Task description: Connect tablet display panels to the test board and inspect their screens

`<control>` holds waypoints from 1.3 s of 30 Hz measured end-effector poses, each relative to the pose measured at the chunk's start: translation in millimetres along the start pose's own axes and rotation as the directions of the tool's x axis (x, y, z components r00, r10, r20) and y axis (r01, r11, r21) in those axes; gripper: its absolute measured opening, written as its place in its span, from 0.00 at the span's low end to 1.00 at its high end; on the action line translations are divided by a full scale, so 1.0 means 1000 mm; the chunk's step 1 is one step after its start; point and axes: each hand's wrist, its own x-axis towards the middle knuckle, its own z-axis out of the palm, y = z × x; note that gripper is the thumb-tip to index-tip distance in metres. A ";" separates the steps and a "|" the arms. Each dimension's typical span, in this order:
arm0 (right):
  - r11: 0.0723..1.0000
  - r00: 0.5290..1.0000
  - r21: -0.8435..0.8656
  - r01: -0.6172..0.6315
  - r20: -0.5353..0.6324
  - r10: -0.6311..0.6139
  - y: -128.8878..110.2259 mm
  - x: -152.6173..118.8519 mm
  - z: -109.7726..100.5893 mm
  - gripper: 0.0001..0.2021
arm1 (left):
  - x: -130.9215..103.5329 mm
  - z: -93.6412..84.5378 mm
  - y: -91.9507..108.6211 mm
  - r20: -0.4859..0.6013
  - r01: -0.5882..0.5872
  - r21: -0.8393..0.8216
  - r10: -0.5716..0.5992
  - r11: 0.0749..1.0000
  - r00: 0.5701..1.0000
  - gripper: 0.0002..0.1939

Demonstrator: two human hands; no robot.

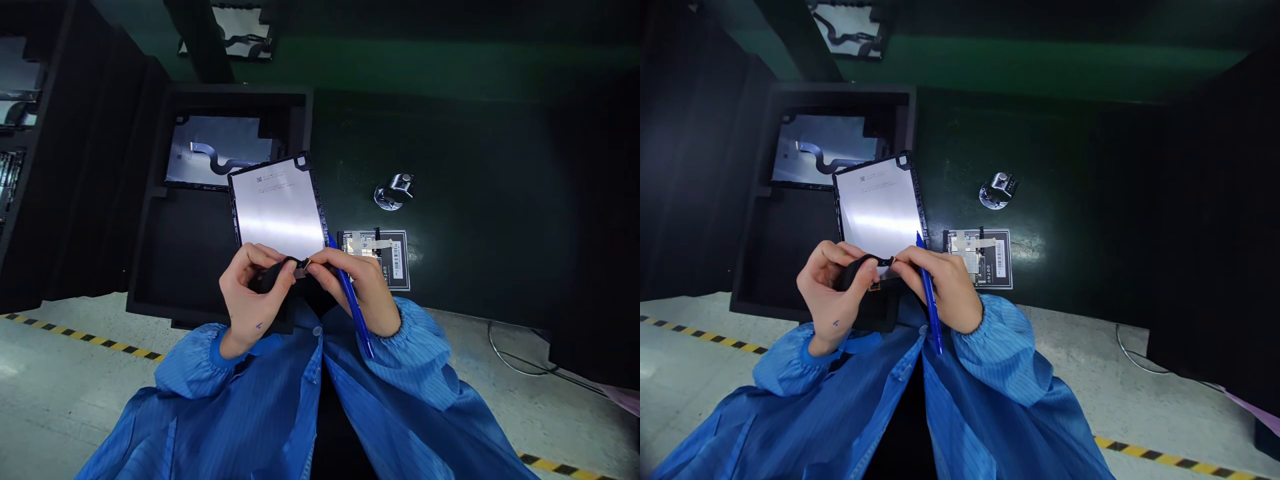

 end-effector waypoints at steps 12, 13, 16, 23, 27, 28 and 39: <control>0.997 0.999 0.075 -0.037 0.009 0.036 -0.002 0.001 -0.001 0.09 | 0.004 -0.005 -0.012 0.076 0.139 -0.200 -0.126 0.970 0.989 0.14; 0.996 0.999 0.084 -0.036 0.009 0.035 -0.002 0.001 -0.001 0.09 | 0.004 -0.004 -0.012 0.062 0.133 -0.197 -0.123 0.971 0.991 0.14; 0.994 1.000 0.103 -0.028 0.017 0.026 -0.003 0.002 -0.002 0.09 | 0.003 -0.003 -0.012 0.017 0.103 -0.177 -0.102 0.979 0.995 0.13; 0.997 1.000 0.067 -0.024 0.007 0.024 -0.002 0.001 -0.004 0.09 | 0.002 0.000 -0.003 0.013 0.128 -0.063 -0.128 0.990 0.992 0.16; 0.998 0.999 0.058 -0.033 0.013 0.032 -0.003 0.001 -0.002 0.08 | 0.001 -0.001 -0.006 0.032 0.072 -0.121 -0.069 0.990 0.997 0.17; 0.998 0.999 0.048 -0.034 0.012 0.033 -0.003 0.001 -0.002 0.08 | 0.001 -0.001 -0.007 0.026 0.060 -0.117 -0.058 0.991 0.998 0.17; 1.000 1.000 -0.010 0.007 -0.009 -0.007 0.000 0.000 0.001 0.07 | 0.000 -0.004 -0.007 0.143 0.140 -0.148 -0.119 0.979 0.983 0.19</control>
